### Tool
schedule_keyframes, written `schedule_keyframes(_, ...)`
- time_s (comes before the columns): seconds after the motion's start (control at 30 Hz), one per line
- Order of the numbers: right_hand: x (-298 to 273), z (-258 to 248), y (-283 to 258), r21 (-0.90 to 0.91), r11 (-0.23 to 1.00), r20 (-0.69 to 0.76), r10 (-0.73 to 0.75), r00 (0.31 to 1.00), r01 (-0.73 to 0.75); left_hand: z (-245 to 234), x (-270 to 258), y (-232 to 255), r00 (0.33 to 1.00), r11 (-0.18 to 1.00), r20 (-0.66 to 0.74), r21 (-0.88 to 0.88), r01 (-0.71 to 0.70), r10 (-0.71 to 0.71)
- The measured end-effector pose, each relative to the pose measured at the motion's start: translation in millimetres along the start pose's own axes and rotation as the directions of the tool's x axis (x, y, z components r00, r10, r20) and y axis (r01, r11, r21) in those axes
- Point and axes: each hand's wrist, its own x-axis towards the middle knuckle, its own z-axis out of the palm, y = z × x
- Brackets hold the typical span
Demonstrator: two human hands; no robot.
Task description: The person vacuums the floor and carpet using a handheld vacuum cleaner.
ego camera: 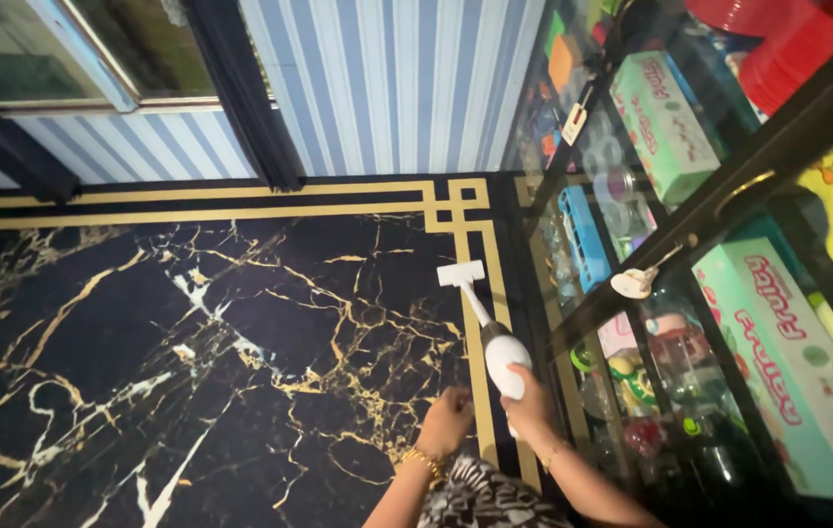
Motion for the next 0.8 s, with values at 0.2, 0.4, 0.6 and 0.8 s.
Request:
schedule_keyframes(0.2, -20.6, 21.6, 27.5, 0.113, 0.993, -0.137, -0.016, 0.99, 0.031, 8.1, 15.7, 31.2, 0.989, 0.996, 0.136, -0.065, 0.061, -0.052)
schedule_keyframes(0.4, 51.0, 39.4, 10.5, -0.039, 0.999, -0.153, -0.011, 0.988, 0.005, 6.1, 55.8, 7.8, 0.997, 0.998, 0.062, -0.017, -0.054, 0.055)
schedule_keyframes(0.6, 190.3, 58.6, -6.6, -0.081, 0.992, -0.114, 0.09, 0.989, -0.099, -5.0, 112.1, 30.1, 0.978, 0.975, 0.121, -0.122, 0.185, -0.17)
schedule_keyframes(0.8, 339.4, 56.7, -23.5, -0.091, 0.995, -0.135, 0.02, 0.991, -0.033, -6.6, 181.6, 44.9, 0.959, 0.959, 0.001, -0.003, 0.282, -0.282)
